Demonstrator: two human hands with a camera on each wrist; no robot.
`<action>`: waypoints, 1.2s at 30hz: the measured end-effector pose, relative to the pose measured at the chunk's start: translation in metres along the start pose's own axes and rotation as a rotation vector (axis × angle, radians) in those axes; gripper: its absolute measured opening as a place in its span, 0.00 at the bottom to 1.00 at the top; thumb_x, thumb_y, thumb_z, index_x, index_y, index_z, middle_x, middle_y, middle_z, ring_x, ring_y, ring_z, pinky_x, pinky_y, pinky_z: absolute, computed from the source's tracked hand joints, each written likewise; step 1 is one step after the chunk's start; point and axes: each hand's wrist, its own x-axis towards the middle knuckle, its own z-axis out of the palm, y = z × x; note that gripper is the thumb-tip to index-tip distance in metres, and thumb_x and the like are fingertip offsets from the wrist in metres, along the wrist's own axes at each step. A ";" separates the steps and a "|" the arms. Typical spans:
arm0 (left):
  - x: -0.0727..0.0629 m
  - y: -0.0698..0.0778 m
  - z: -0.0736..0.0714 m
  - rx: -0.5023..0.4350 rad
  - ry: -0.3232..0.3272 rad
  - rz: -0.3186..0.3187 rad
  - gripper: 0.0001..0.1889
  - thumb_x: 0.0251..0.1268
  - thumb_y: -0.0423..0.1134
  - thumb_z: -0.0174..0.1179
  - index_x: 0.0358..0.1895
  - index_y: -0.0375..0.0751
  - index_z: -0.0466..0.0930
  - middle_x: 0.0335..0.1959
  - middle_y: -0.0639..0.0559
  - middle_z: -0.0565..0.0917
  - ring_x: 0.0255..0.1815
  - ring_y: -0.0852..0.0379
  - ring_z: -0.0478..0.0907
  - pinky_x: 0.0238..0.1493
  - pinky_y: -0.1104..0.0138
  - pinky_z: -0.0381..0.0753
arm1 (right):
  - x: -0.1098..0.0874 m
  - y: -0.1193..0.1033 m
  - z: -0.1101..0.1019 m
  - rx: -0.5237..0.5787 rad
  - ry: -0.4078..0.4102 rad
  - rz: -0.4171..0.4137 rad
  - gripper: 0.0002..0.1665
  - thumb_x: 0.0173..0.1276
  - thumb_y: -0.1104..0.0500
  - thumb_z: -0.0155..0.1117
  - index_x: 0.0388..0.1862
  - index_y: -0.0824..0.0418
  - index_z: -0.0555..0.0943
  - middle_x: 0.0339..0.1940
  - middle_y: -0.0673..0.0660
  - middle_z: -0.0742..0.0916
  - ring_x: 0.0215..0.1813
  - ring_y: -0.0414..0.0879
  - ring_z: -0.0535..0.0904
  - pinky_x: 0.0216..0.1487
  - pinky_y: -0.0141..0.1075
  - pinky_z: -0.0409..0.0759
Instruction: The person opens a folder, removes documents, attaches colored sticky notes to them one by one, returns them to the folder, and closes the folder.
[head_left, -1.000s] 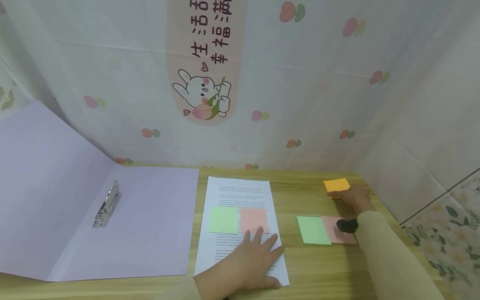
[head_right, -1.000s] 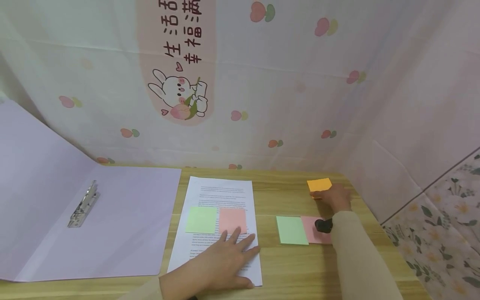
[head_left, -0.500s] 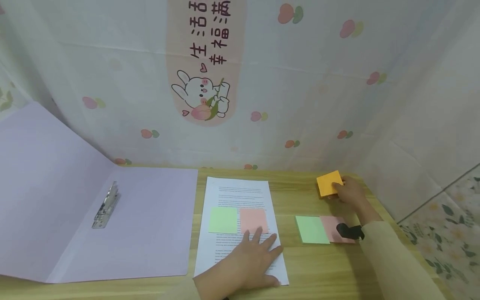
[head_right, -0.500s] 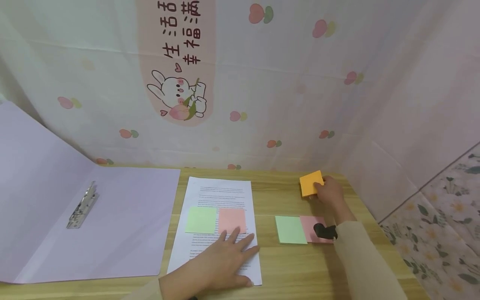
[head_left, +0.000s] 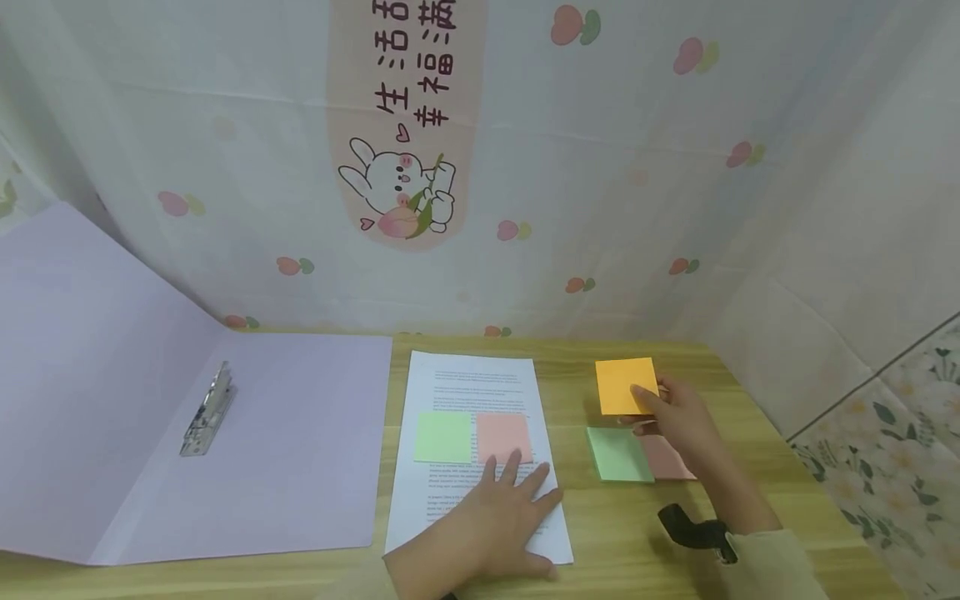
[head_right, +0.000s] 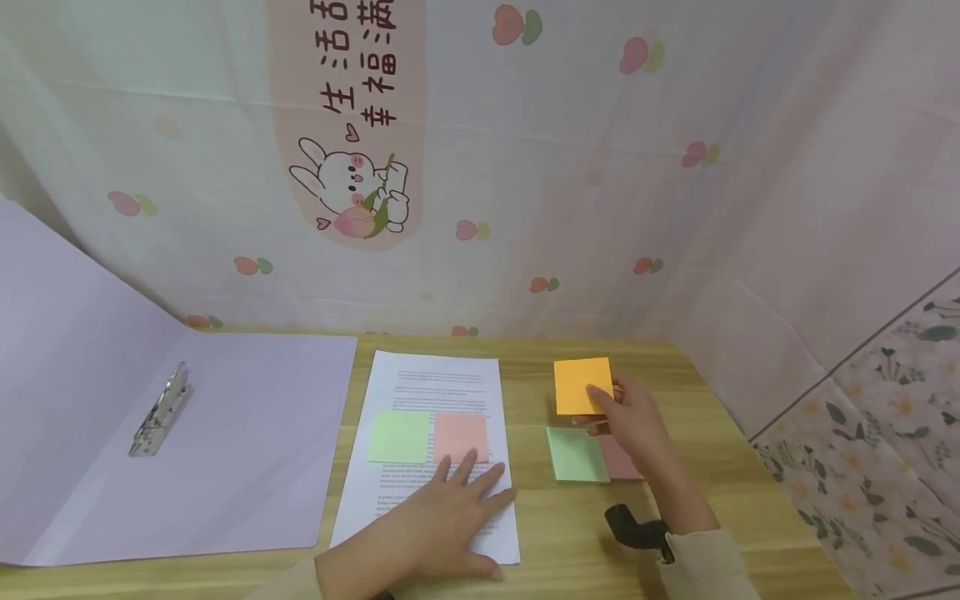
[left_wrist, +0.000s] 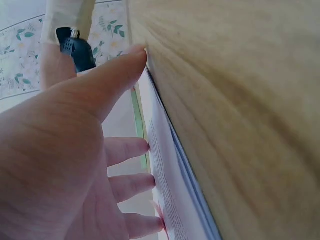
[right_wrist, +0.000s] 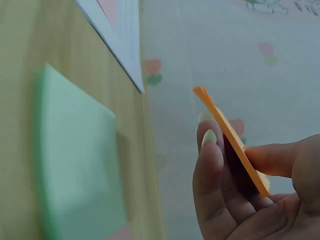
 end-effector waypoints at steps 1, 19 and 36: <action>0.000 0.001 0.000 0.006 0.005 -0.002 0.44 0.58 0.76 0.56 0.76 0.63 0.65 0.81 0.56 0.63 0.81 0.40 0.59 0.75 0.44 0.67 | -0.003 0.002 0.003 0.007 -0.009 0.006 0.34 0.81 0.51 0.53 0.71 0.75 0.60 0.49 0.63 0.86 0.38 0.43 0.90 0.39 0.35 0.88; -0.001 0.020 0.001 0.326 0.142 0.148 0.25 0.73 0.62 0.53 0.67 0.59 0.74 0.68 0.57 0.78 0.64 0.47 0.81 0.53 0.55 0.87 | -0.016 0.015 0.033 0.070 -0.066 0.042 0.30 0.80 0.54 0.54 0.69 0.73 0.62 0.45 0.63 0.87 0.38 0.45 0.88 0.41 0.35 0.88; -0.009 0.033 -0.007 0.288 0.316 0.120 0.16 0.61 0.40 0.69 0.53 0.48 0.84 0.30 0.61 0.88 0.21 0.69 0.78 0.19 0.74 0.76 | -0.015 0.016 0.038 0.071 -0.074 0.059 0.30 0.80 0.53 0.55 0.69 0.71 0.63 0.45 0.62 0.87 0.38 0.45 0.88 0.41 0.35 0.88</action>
